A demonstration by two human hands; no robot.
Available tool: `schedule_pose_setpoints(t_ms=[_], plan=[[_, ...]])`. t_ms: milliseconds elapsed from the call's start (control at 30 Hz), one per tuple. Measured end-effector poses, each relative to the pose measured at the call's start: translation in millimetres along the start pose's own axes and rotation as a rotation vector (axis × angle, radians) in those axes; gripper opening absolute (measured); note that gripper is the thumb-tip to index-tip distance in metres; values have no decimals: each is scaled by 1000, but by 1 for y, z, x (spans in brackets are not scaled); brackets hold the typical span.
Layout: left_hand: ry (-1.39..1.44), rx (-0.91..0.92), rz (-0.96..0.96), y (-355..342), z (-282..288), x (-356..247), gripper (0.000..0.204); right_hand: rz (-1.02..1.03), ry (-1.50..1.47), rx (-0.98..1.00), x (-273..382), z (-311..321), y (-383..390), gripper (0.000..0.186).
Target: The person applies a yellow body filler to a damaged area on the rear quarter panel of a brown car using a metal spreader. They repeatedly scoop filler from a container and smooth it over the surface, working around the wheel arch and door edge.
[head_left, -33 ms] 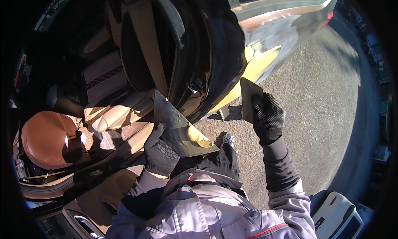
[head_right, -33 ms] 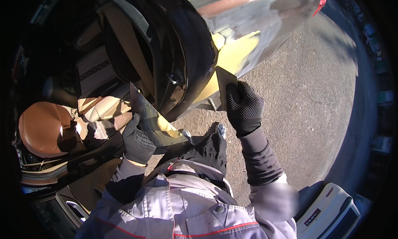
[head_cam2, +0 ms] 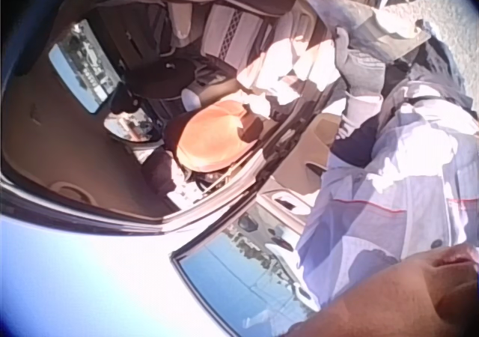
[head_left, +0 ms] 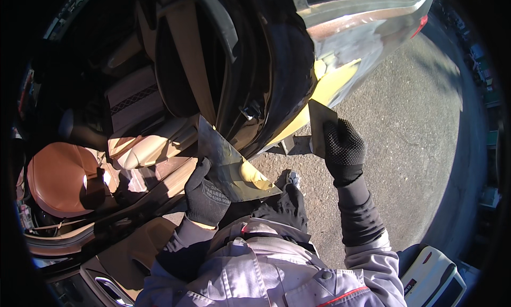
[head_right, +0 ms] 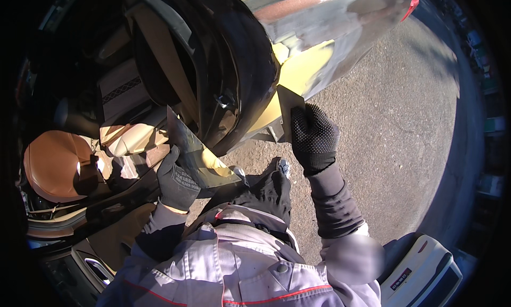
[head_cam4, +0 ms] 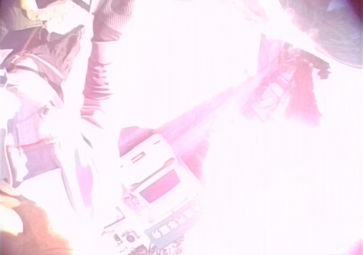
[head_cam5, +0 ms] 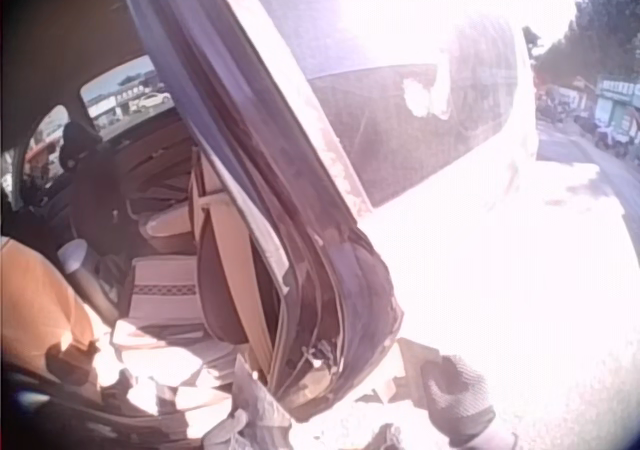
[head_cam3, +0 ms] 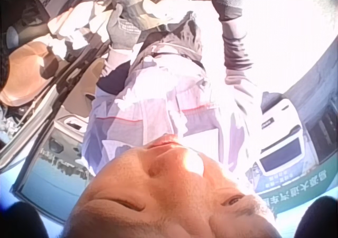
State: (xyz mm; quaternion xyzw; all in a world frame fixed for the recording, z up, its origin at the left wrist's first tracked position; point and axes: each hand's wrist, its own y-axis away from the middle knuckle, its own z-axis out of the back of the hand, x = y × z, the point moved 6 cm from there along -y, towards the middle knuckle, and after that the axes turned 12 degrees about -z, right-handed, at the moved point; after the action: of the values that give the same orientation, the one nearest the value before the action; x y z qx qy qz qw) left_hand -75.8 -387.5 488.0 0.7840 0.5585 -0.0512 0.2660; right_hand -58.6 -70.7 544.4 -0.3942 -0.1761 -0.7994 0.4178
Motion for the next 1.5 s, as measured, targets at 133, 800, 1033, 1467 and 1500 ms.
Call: schedule_pose_setpoints(t_ms=[133,800,1033,1467,1500], plan=[[38,-5,19,-1,0,1,32,20,-24,13,4,3,-4,21],[48,26,36,-5,-2,-3,35,101,133,70,35,28,-19,21],[52,-7,27,-6,-2,-4,35,206,187,51,59,42,-23,18],[94,-11,28,-6,2,-1,39,328,306,58,104,59,-32,18],[112,13,22,-6,3,0,40,350,314,51,110,61,-31,18]])
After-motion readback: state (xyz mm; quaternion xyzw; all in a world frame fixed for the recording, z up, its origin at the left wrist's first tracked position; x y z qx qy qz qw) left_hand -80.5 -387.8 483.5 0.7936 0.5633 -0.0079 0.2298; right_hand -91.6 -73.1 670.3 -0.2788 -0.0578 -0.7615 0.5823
